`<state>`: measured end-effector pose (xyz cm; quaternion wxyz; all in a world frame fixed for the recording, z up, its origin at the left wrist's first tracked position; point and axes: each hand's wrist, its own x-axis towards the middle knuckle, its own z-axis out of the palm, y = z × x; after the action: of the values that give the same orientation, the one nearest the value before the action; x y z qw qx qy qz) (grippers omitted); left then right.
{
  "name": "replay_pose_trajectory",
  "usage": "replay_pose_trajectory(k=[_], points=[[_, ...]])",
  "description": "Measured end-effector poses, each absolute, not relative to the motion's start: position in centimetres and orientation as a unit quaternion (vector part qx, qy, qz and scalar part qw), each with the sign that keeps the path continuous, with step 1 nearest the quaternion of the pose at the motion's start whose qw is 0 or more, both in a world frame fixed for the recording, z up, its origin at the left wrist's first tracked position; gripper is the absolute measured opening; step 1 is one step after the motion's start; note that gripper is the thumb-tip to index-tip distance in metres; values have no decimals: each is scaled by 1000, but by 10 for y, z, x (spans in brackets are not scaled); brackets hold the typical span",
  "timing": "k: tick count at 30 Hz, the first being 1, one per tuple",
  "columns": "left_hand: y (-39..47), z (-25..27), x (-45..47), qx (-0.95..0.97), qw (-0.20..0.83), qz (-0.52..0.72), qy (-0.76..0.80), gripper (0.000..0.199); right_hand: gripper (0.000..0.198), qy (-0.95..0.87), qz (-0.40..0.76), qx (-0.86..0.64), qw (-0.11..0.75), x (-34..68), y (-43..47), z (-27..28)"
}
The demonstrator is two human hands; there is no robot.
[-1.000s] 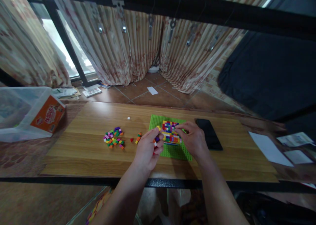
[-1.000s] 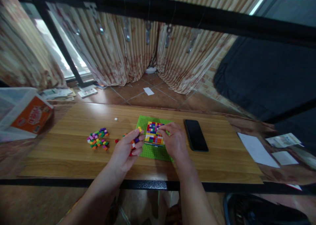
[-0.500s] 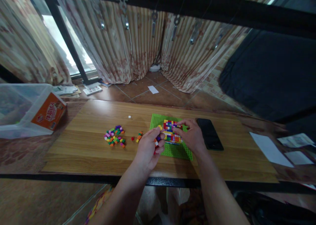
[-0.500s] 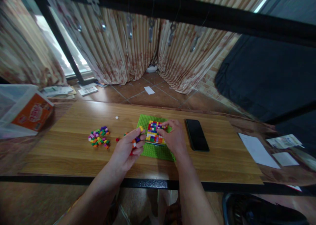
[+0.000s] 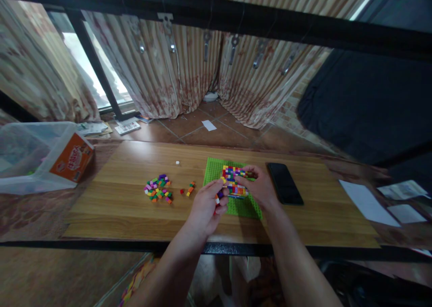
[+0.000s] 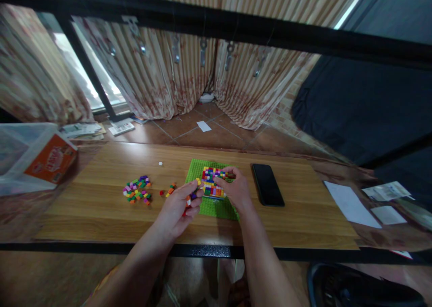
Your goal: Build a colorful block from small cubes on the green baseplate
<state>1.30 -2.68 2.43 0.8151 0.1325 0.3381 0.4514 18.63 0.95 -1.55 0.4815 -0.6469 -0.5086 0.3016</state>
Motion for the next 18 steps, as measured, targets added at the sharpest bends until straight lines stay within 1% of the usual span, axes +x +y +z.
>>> replay_pose_trajectory(k=[2, 4, 7, 9, 12, 15, 18], points=[[-27, 25, 13, 138, 816, 449, 336, 27, 40, -502, 282, -645, 503, 192, 8, -10], [-27, 25, 14, 140, 819, 445, 334, 28, 37, -488, 279, -624, 544, 199, 4, 0], [-27, 24, 15, 145, 824, 435, 334, 29, 27, -487, 317, -576, 575, 202, -4, 15], [-26, 24, 16, 148, 826, 431, 332, 29, 23, -509, 356, -550, 559, 199, -10, 22], [-26, 22, 18, 147, 828, 430, 330, 28, 24, -567, 405, -517, 498, 190, -17, 28], [-27, 21, 20, 150, 831, 425, 327, 25, 24, -615, 408, -507, 446, 182, -21, 29], [-27, 20, 21, 157, 835, 420, 320, 22, 23, -623, 401, -517, 429, 177, -21, 28]])
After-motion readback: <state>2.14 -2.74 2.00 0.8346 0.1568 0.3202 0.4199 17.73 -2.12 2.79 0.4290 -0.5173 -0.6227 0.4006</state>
